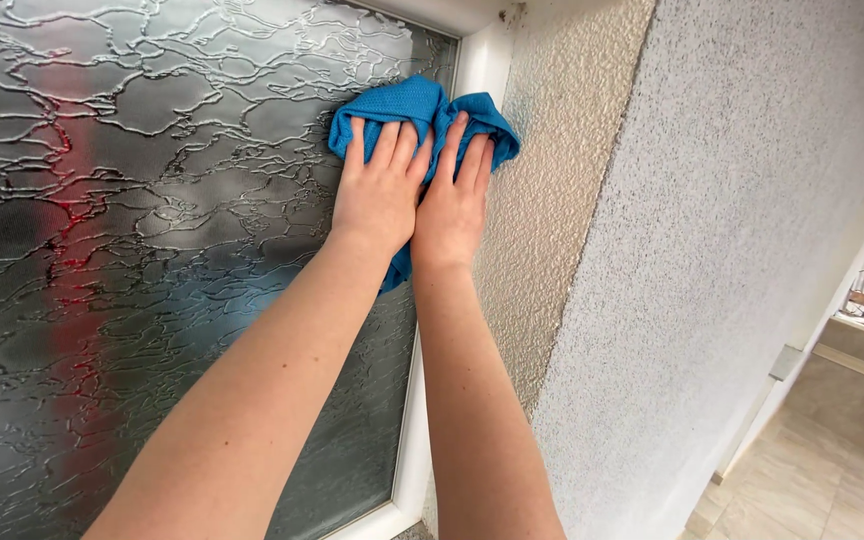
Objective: The person wipes a textured glass window with a blue cloth, then switches to a light green cloth to continue wiping the same window. A spray bottle and a basin are visible on the windowsill.
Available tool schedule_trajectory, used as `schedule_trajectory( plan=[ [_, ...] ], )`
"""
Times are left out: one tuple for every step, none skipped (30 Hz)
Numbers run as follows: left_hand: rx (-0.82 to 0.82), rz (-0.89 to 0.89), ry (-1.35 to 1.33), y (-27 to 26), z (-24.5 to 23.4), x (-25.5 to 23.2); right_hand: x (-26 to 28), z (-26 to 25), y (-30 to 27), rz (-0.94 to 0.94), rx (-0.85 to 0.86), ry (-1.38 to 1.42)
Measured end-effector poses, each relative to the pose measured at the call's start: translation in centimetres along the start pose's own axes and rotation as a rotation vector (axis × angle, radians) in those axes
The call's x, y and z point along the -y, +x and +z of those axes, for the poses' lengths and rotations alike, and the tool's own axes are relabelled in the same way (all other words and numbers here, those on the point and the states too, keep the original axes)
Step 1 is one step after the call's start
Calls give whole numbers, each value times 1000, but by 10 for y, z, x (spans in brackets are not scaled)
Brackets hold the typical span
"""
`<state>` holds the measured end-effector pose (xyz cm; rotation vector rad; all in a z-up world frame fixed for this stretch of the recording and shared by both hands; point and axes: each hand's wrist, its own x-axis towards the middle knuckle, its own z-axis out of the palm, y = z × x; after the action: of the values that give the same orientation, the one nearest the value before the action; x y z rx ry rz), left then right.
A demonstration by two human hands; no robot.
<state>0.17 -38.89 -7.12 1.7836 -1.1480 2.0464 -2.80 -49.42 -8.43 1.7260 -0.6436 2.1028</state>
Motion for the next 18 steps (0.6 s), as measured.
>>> schedule_trajectory(
  plan=[
    [2,-2,-1,-4,2,-1,-1,1,-4,-1,2,0],
    [4,-1,15,-7,4,-3,-3,1,-8,-8,8,-4],
    [6,-1,32,-10,6,-4,-5,2,-12,-15,15,-7],
    [6,-2,30,-14,6,-6,0,-4,-14,-17,16,-8],
    [23,0,37,-17,6,-8,5,-10,-17,-12,24,-12],
    [43,2,44,-22,5,-9,10,-16,-20,-7,35,-14],
    [46,-1,43,-26,6,-11,4,-14,-25,-9,39,-14],
    [63,-4,49,-30,8,-13,-1,-12,-31,-15,46,-11],
    [80,-7,56,-34,9,-15,-6,-9,-36,-22,53,-8],
    [84,-8,55,-37,7,-17,-8,-10,-40,-23,56,-8],
    [78,-5,45,-41,5,-19,-9,-11,-44,-22,63,-5],
    [76,-4,35,-47,2,-21,-10,-13,-51,-21,75,-1],
    [83,-6,33,-53,3,-24,-12,-17,-57,-22,82,0],
    [78,-4,46,-58,4,-27,-14,-19,-63,-23,99,32],
    [73,-2,58,-63,5,-29,-16,-22,-68,-23,116,64],
    [79,-5,55,-69,4,-31,-16,-26,-74,-25,123,63],
    [93,4,68,-75,2,-33,-17,-30,-80,-21,122,78],
    [106,14,80,-81,0,-36,-19,-35,-87,-16,122,90]
  ],
)
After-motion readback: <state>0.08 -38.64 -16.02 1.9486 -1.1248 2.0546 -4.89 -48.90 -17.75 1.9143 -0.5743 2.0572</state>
